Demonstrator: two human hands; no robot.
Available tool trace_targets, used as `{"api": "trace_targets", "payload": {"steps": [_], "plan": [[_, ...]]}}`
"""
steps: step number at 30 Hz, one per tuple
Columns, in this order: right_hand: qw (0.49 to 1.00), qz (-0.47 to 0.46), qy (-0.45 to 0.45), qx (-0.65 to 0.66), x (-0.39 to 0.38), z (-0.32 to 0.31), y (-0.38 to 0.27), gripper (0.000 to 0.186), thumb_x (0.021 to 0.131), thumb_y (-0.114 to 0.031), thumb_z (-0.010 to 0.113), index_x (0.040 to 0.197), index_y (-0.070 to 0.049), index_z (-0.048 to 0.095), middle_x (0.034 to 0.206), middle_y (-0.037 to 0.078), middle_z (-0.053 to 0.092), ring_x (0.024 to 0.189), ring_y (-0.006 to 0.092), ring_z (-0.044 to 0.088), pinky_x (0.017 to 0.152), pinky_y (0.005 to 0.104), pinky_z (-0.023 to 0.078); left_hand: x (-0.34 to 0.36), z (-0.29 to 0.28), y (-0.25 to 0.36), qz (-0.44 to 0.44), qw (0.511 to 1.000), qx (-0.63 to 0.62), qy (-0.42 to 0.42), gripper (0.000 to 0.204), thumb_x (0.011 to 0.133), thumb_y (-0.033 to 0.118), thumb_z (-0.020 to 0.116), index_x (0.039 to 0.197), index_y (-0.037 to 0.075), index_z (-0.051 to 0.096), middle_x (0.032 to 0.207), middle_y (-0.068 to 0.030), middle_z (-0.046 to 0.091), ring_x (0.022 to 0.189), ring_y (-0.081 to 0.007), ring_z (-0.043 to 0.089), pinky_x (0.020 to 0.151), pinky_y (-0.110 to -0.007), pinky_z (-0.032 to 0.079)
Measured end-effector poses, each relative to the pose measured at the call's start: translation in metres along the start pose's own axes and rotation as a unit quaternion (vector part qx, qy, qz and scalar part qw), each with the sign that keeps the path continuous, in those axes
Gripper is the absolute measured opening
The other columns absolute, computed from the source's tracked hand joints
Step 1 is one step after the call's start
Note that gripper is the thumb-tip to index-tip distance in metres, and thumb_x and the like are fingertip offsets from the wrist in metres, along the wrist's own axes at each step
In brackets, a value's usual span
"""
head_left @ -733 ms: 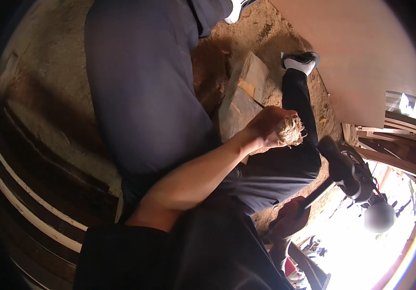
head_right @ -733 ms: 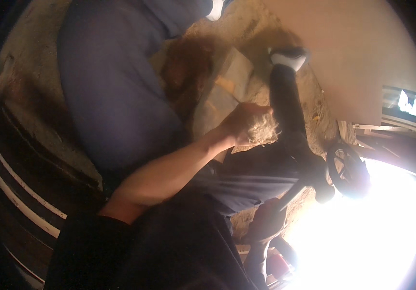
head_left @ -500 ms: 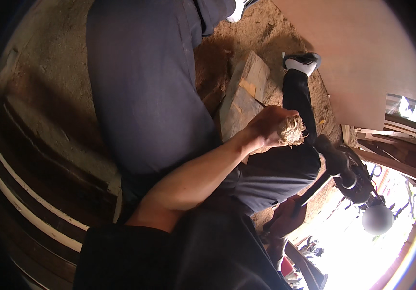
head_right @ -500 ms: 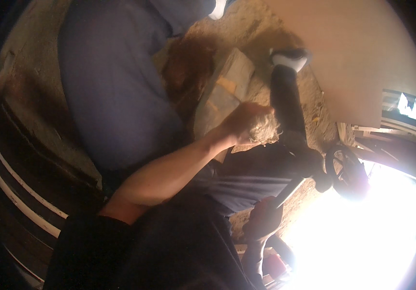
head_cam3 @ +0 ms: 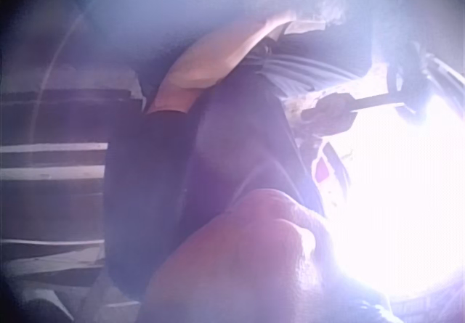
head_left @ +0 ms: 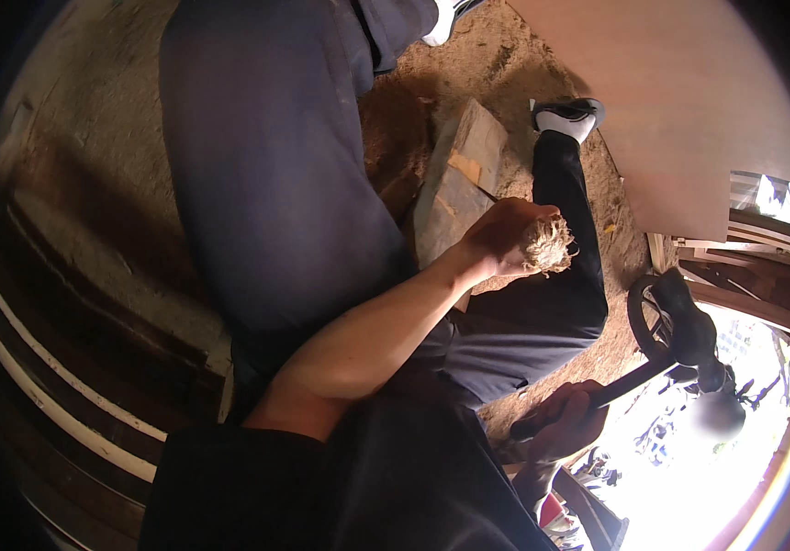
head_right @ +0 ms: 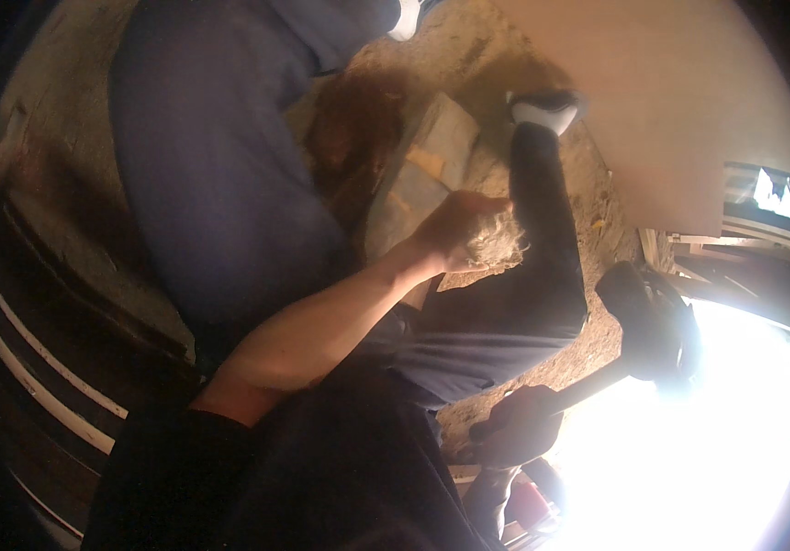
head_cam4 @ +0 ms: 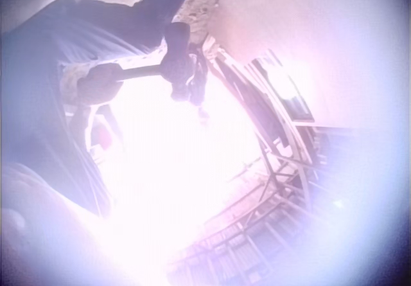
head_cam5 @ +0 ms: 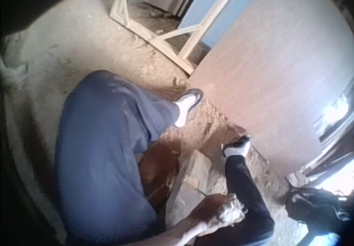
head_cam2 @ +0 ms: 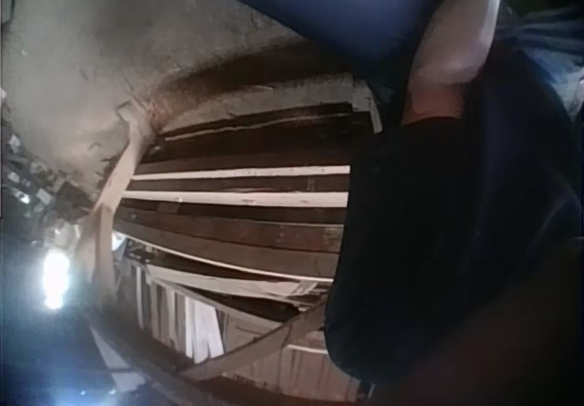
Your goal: The person sits on the floor and uses a hammer and chisel to carve a small piece of wood. They repeatedly strike the chisel to remove wood shavings, gradually shaping the object.
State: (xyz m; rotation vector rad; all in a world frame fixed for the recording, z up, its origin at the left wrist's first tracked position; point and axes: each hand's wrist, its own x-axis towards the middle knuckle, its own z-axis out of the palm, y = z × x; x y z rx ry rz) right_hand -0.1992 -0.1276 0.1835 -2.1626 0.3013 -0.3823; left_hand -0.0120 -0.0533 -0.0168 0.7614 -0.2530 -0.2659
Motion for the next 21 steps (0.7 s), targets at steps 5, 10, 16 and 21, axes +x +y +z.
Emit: {"api": "trace_targets", "payload": {"steps": [5,10,16,21], "plan": [[0.991,0.125,0.042,0.017,-0.009,0.005,0.008,0.009,0.094,-0.006,0.047,0.087,-0.002,0.051,0.055,0.003,0.045,0.039,0.0084,0.04,0.036,0.0225,0.031,-0.005,0.005,0.046,0.094,0.929,0.356,-0.018,0.029,0.083,0.016,0.082,0.104,0.003,0.068,0.091,-0.01,0.074,0.084,-0.0219,0.074,0.077,-0.033,0.059],[1.0,0.029,-0.001,-0.012,-0.01,-0.006,0.021,0.027,0.102,-0.027,0.056,0.094,-0.002,0.051,0.056,0.003,0.045,0.04,0.0077,0.039,0.036,0.0221,0.03,-0.002,0.004,0.046,0.131,0.93,0.343,-0.004,0.033,0.079,0.02,0.084,0.101,0.005,0.067,0.088,-0.0116,0.073,0.083,-0.0272,0.073,0.075,-0.036,0.058],[0.994,0.046,0.002,0.098,-0.005,-0.032,0.034,0.04,0.105,-0.039,0.052,0.095,-0.001,0.051,0.057,0.004,0.045,0.043,0.0108,0.043,0.039,0.0228,0.032,-0.002,0.006,0.051,0.157,0.928,0.337,0.027,0.029,0.079,0.028,0.082,0.093,0.01,0.064,0.081,-0.0116,0.07,0.078,-0.034,0.07,0.071,-0.041,0.056],[0.957,0.126,-0.109,-0.236,0.015,-0.011,0.023,0.012,0.101,-0.015,0.051,0.099,-0.006,0.058,0.057,-0.005,0.044,0.044,0.0022,0.04,0.04,0.0198,0.03,0.008,0.009,0.048,0.085,0.908,0.41,0.002,0.028,0.079,0.026,0.082,0.092,0.009,0.064,0.081,-0.012,0.071,0.08,-0.0351,0.07,0.072,-0.042,0.056]]}}
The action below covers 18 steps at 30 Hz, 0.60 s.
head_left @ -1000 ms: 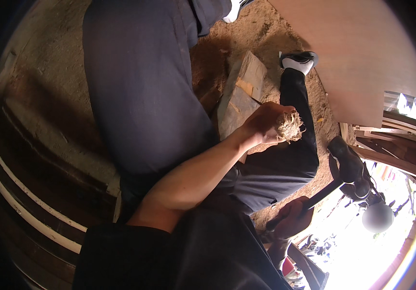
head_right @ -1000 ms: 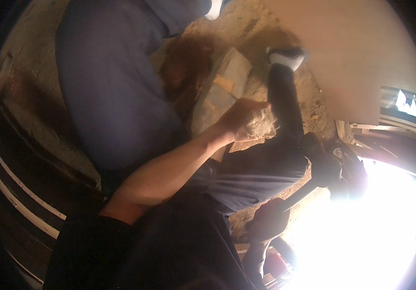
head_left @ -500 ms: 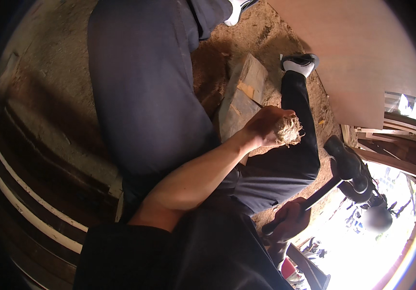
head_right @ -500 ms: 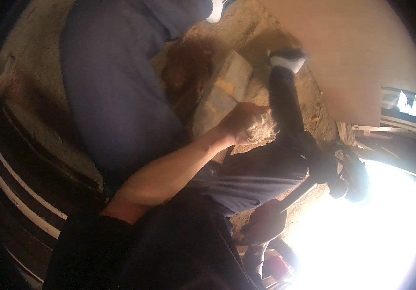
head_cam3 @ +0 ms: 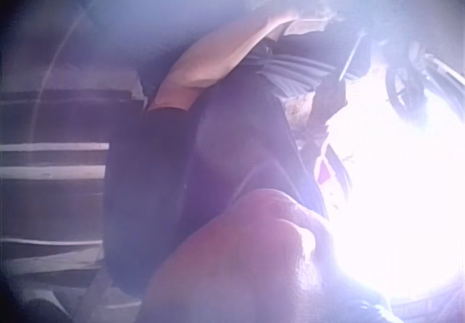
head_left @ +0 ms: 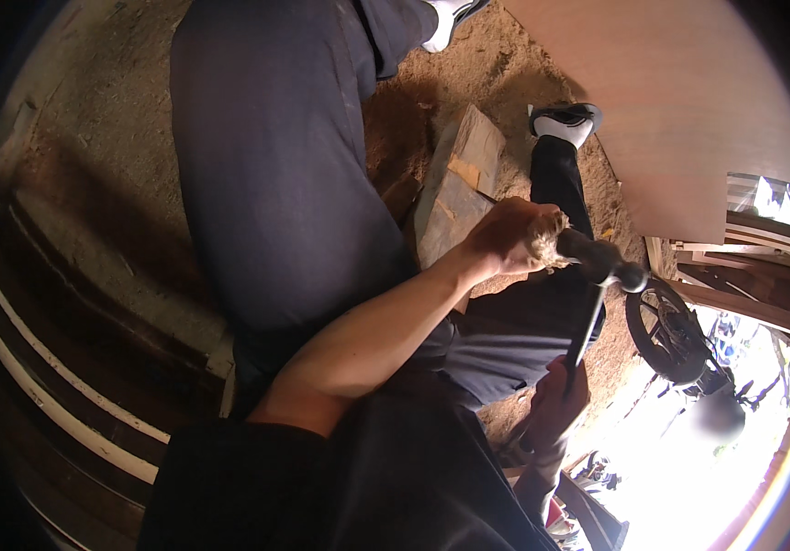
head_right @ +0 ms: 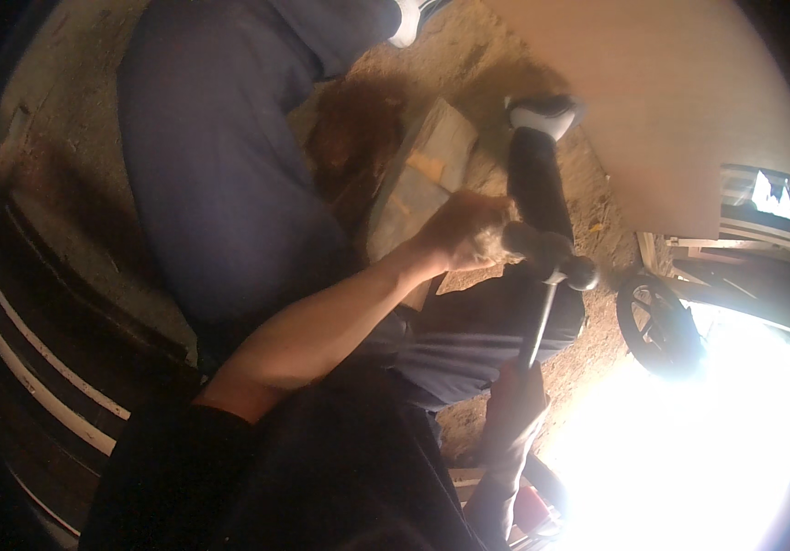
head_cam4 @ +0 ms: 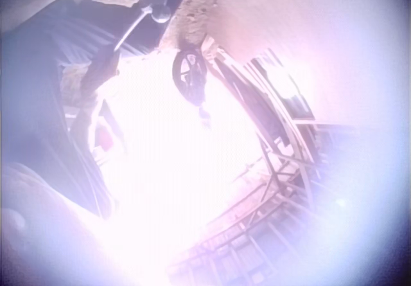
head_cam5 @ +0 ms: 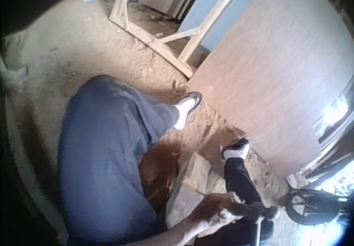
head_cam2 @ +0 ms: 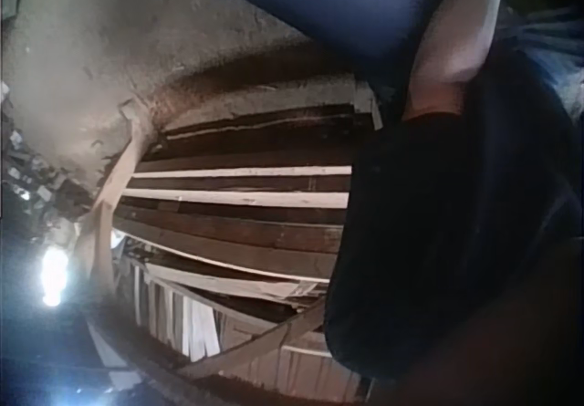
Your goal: The person sits on the floor and uses a hammer and chisel to carve a small piece of wood. They repeatedly strike the chisel to remove wood shavings, gradually shaping the object.
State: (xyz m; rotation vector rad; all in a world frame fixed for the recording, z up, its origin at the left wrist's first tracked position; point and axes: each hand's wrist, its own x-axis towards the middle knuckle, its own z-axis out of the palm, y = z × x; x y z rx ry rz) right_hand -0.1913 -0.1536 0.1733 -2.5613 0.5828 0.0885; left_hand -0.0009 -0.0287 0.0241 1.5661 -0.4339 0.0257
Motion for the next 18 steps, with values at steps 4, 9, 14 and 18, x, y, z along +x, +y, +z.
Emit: {"api": "trace_targets", "payload": {"steps": [4,9,14,18], "plan": [[0.982,0.049,0.106,0.151,0.001,-0.01,-0.023,0.013,0.101,-0.014,0.049,0.097,-0.004,0.057,0.056,-0.004,0.043,0.04,0.002,0.037,0.035,0.0197,0.025,0.0,-0.003,0.001,0.025,0.996,-0.069,0.054,0.024,0.078,0.02,0.079,0.093,0.008,0.065,0.082,-0.0125,0.071,0.083,-0.0358,0.07,0.075,-0.042,0.056],[0.982,0.064,0.041,0.172,0.004,-0.012,0.027,0.018,0.103,-0.02,0.052,0.098,-0.005,0.058,0.06,-0.004,0.045,0.046,0.0034,0.041,0.041,0.0205,0.032,0.003,0.002,0.002,0.014,0.997,-0.061,0.041,0.026,0.075,0.019,0.081,0.093,0.008,0.065,0.083,-0.0127,0.071,0.084,-0.0352,0.071,0.076,-0.043,0.057],[0.986,0.08,0.04,0.143,0.012,-0.014,-0.001,0.017,0.103,-0.022,0.054,0.095,-0.007,0.057,0.059,-0.006,0.044,0.045,0.0018,0.038,0.039,0.0194,0.029,0.005,-0.001,-0.001,0.027,0.998,-0.027,0.05,0.03,0.075,0.021,0.082,0.096,0.008,0.065,0.085,-0.012,0.072,0.084,-0.0339,0.071,0.076,-0.042,0.058],[0.865,0.192,0.026,0.463,0.007,-0.029,0.036,0.021,0.103,-0.023,0.052,0.087,-0.008,0.054,0.06,-0.004,0.043,0.046,0.0039,0.038,0.041,0.0216,0.031,0.002,0.001,-0.001,0.026,0.997,-0.034,0.059,0.031,0.078,0.026,0.082,0.096,0.009,0.064,0.086,-0.0115,0.072,0.084,-0.0339,0.072,0.075,-0.042,0.058]]}}
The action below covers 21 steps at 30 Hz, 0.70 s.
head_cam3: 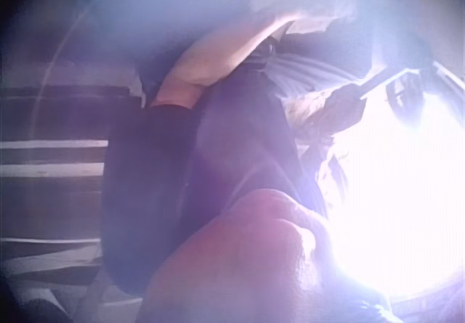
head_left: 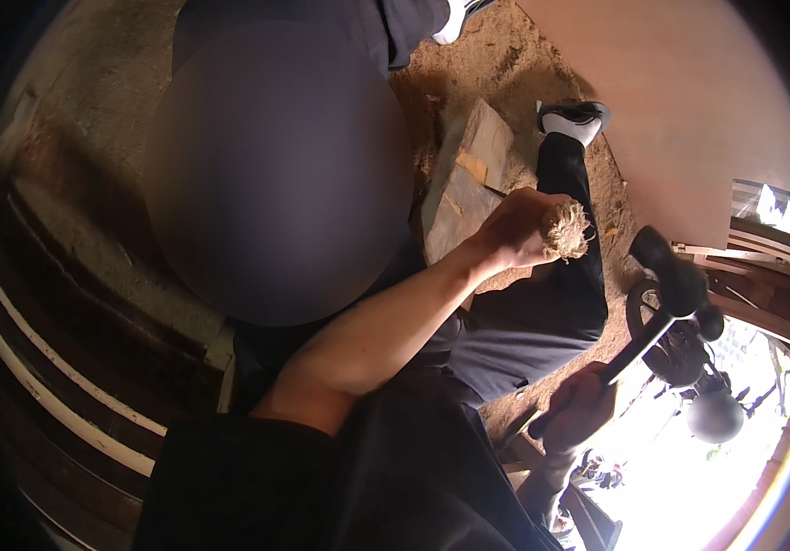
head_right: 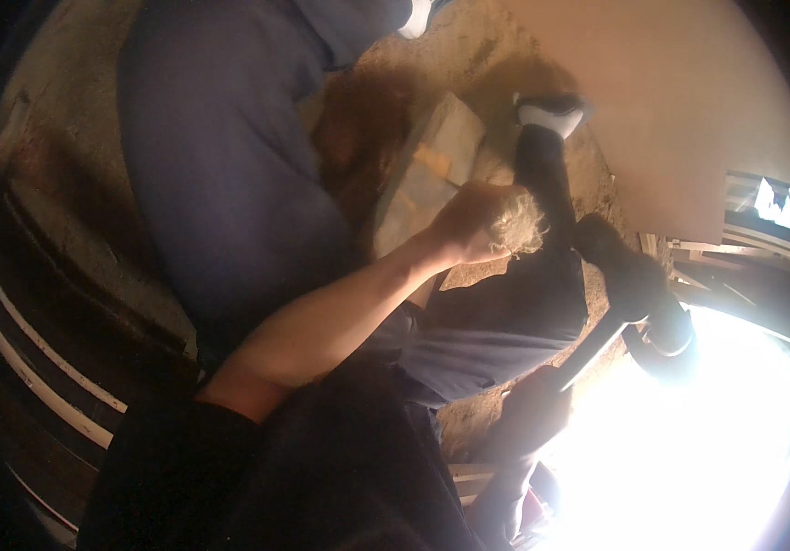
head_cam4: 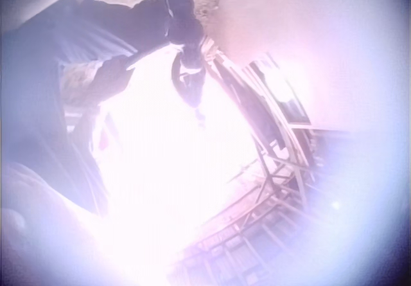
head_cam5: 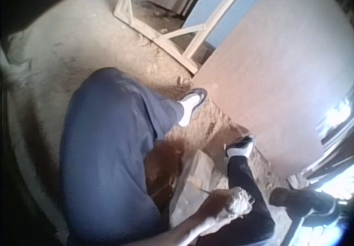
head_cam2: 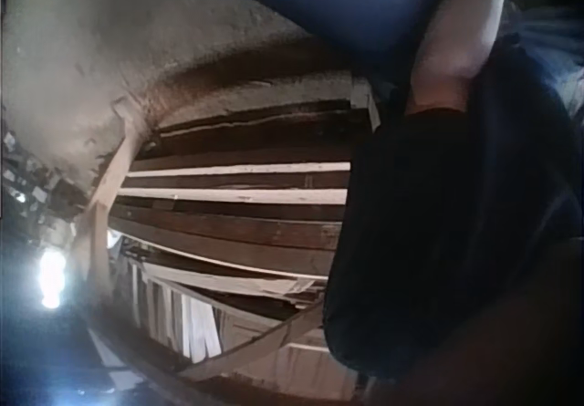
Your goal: The person sits on the floor and uses a hammer and chisel to carve a small piece of wood. They repeatedly strike the chisel to remove wood shavings, gradually shaping the object.
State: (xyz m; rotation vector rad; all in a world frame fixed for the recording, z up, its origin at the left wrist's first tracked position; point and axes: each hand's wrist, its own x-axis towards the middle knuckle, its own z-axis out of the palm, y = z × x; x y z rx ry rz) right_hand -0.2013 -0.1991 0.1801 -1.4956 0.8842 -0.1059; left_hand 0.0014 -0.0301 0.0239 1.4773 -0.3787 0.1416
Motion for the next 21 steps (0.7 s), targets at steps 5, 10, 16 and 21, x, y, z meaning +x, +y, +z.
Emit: {"api": "trace_targets", "payload": {"steps": [5,10,16,21], "plan": [[0.893,-0.16,0.021,-0.42,-0.008,0.033,0.007,0.017,0.103,-0.021,0.054,0.094,-0.008,0.057,0.061,-0.005,0.044,0.047,0.0033,0.041,0.039,0.0208,0.031,-0.003,0.008,-0.002,-0.015,0.997,0.052,-0.052,0.033,0.078,0.029,0.083,0.095,0.009,0.064,0.085,-0.0116,0.071,0.082,-0.0341,0.071,0.073,-0.042,0.057],[0.974,-0.162,-0.01,-0.158,-0.003,0.02,0.008,0.016,0.103,-0.019,0.051,0.094,-0.007,0.055,0.06,-0.003,0.042,0.043,0.0047,0.04,0.037,0.0214,0.031,-0.001,0.001,0.001,0.024,1.0,0.004,-0.001,0.033,0.079,0.033,0.082,0.095,0.01,0.065,0.084,-0.012,0.07,0.08,-0.0351,0.07,0.073,-0.043,0.057],[0.908,-0.159,0.028,-0.387,0.001,0.029,0.005,0.015,0.104,-0.021,0.053,0.096,-0.008,0.056,0.059,-0.005,0.043,0.043,0.0028,0.039,0.037,0.0202,0.03,-0.001,0.01,-0.011,0.016,1.0,0.007,-0.021,0.032,0.08,0.031,0.081,0.094,0.009,0.064,0.084,-0.0132,0.07,0.081,-0.0372,0.069,0.073,-0.044,0.056],[0.892,-0.288,0.019,-0.348,-0.014,0.04,0.01,0.024,0.102,-0.02,0.05,0.081,-0.009,0.055,0.058,-0.001,0.044,0.043,0.0068,0.04,0.039,0.0237,0.032,0.001,0.007,-0.004,0.025,1.0,0.0,-0.003,0.034,0.079,0.032,0.082,0.093,0.008,0.063,0.08,-0.0136,0.069,0.082,-0.0372,0.069,0.074,-0.045,0.056]]}}
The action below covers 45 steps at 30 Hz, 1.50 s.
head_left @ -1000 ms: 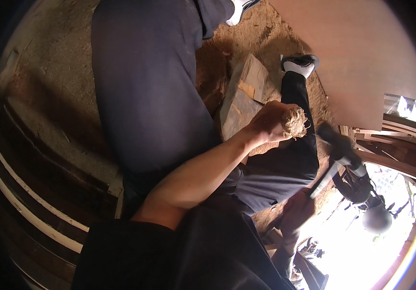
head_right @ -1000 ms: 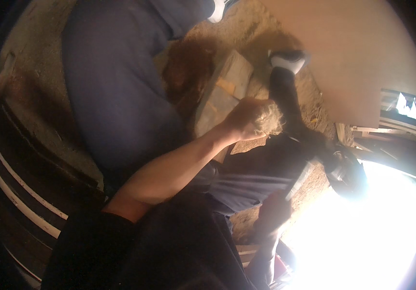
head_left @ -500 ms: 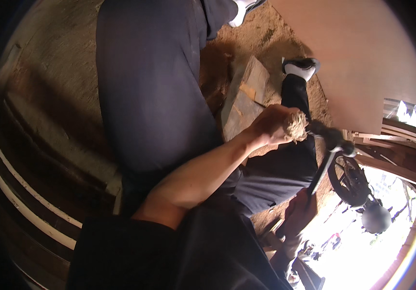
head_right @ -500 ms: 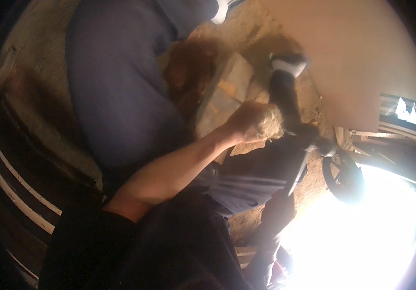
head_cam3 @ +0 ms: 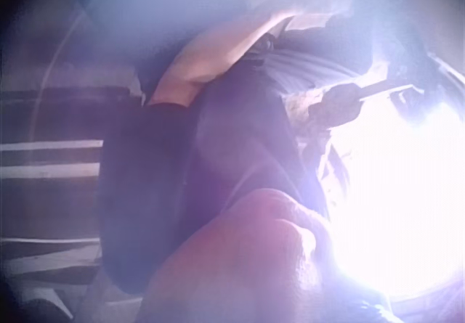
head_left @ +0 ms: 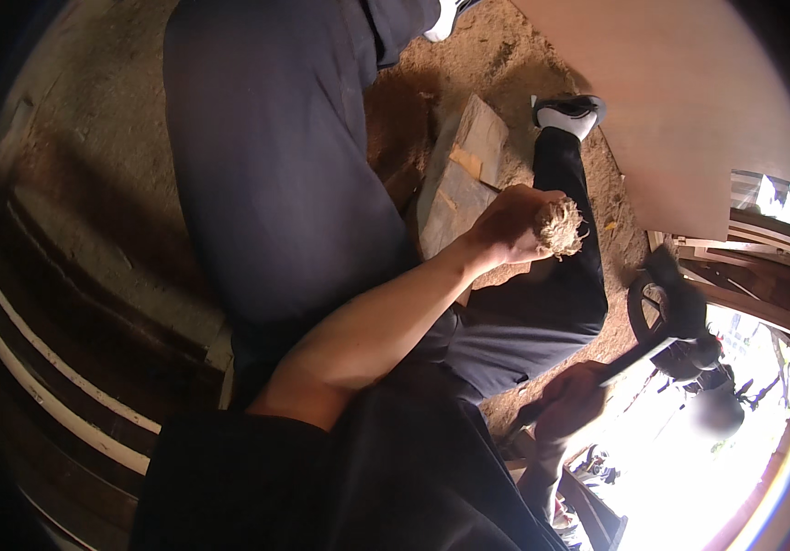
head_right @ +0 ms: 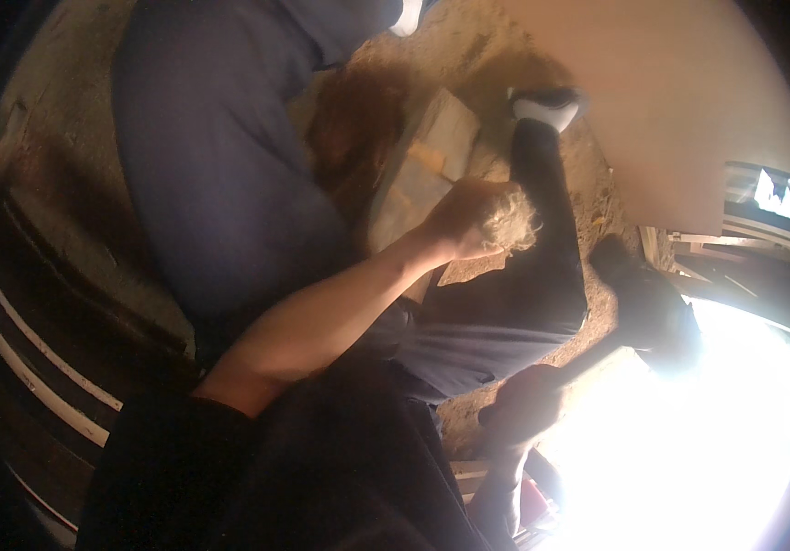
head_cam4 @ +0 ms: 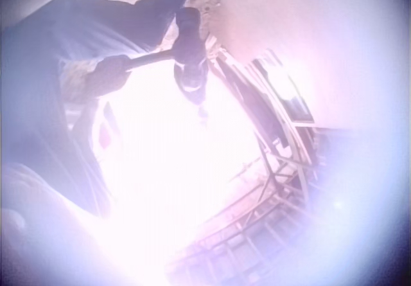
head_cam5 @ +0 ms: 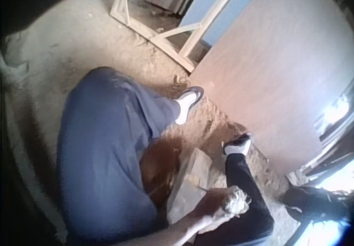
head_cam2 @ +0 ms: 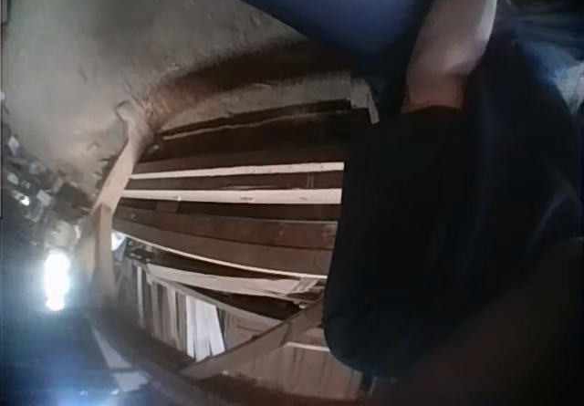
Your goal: The person sits on the floor and uses a hammer and chisel to carve a small piece of wood. They repeatedly strike the chisel to remove wood shavings, gradually shaping the object.
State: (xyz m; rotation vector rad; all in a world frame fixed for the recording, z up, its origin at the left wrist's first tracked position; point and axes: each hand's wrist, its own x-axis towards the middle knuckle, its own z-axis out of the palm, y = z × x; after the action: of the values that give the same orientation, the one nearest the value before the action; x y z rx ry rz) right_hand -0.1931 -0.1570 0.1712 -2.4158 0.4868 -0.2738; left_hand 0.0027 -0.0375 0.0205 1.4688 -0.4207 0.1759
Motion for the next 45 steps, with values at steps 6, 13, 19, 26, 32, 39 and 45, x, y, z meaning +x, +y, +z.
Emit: {"api": "trace_targets", "payload": {"steps": [6,13,19,26,32,39,45], "plan": [[0.998,0.054,-0.025,-0.015,-0.008,-0.004,-0.002,0.014,0.102,-0.018,0.053,0.095,-0.006,0.058,0.06,-0.004,0.045,0.046,0.0016,0.041,0.041,0.0213,0.029,-0.002,-0.001,0.006,-0.008,1.0,-0.002,-0.008,0.031,0.079,0.029,0.081,0.093,0.008,0.063,0.079,-0.0131,0.068,0.08,-0.0354,0.07,0.072,-0.044,0.056],[0.983,0.027,-0.107,-0.147,0.004,0.002,0.009,0.017,0.103,-0.02,0.057,0.095,-0.005,0.06,0.057,-0.006,0.044,0.048,0.0023,0.04,0.044,0.0216,0.031,-0.004,-0.003,-0.002,0.035,0.999,0.039,-0.004,0.026,0.079,0.023,0.079,0.092,0.008,0.062,0.079,-0.0119,0.068,0.08,-0.0349,0.07,0.072,-0.044,0.056],[0.929,0.213,-0.017,0.302,-0.005,-0.008,0.024,0.015,0.102,-0.015,0.051,0.091,-0.007,0.059,0.06,-0.003,0.046,0.049,0.0032,0.04,0.043,0.0206,0.032,-0.002,-0.006,0.004,0.004,0.997,-0.07,0.033,0.022,0.079,0.019,0.08,0.09,0.008,0.065,0.08,-0.0117,0.07,0.08,-0.0334,0.071,0.072,-0.041,0.057],[0.975,0.156,-0.031,0.155,0.008,-0.001,-0.011,0.017,0.103,-0.021,0.054,0.096,-0.006,0.057,0.057,-0.006,0.041,0.044,0.0018,0.036,0.038,0.0203,0.029,-0.003,-0.01,0.006,0.032,0.999,-0.026,0.035,0.027,0.08,0.023,0.081,0.092,0.007,0.062,0.079,-0.0116,0.069,0.079,-0.0346,0.07,0.072,-0.043,0.056],[0.992,0.022,-0.086,-0.091,0.007,0.01,0.0,0.016,0.101,-0.02,0.058,0.092,-0.006,0.058,0.059,-0.006,0.044,0.046,0.0021,0.041,0.04,0.0206,0.028,-0.003,-0.003,-0.001,-0.006,0.999,0.022,-0.025,0.024,0.081,0.022,0.08,0.09,0.008,0.062,0.08,-0.0114,0.067,0.077,-0.0338,0.07,0.07,-0.042,0.056],[0.999,0.027,-0.023,0.021,-0.005,0.011,0.007,0.017,0.103,-0.02,0.055,0.093,-0.006,0.058,0.06,-0.006,0.043,0.048,0.0015,0.039,0.04,0.0202,0.029,-0.002,-0.008,0.008,0.031,0.999,0.001,0.025,0.022,0.082,0.018,0.079,0.091,0.007,0.063,0.075,-0.0099,0.065,0.074,-0.0315,0.07,0.068,-0.039,0.057],[0.983,0.112,-0.14,-0.044,0.003,0.018,-0.005,0.022,0.106,-0.028,0.053,0.097,-0.008,0.056,0.063,-0.007,0.044,0.05,0.0011,0.038,0.044,0.0211,0.029,0.0,-0.007,0.008,0.036,0.998,-0.042,0.026,0.04,0.079,0.022,0.086,0.095,0.008,0.053,0.077,-0.0102,0.066,0.077,-0.034,0.071,0.067,-0.039,0.056]]}}
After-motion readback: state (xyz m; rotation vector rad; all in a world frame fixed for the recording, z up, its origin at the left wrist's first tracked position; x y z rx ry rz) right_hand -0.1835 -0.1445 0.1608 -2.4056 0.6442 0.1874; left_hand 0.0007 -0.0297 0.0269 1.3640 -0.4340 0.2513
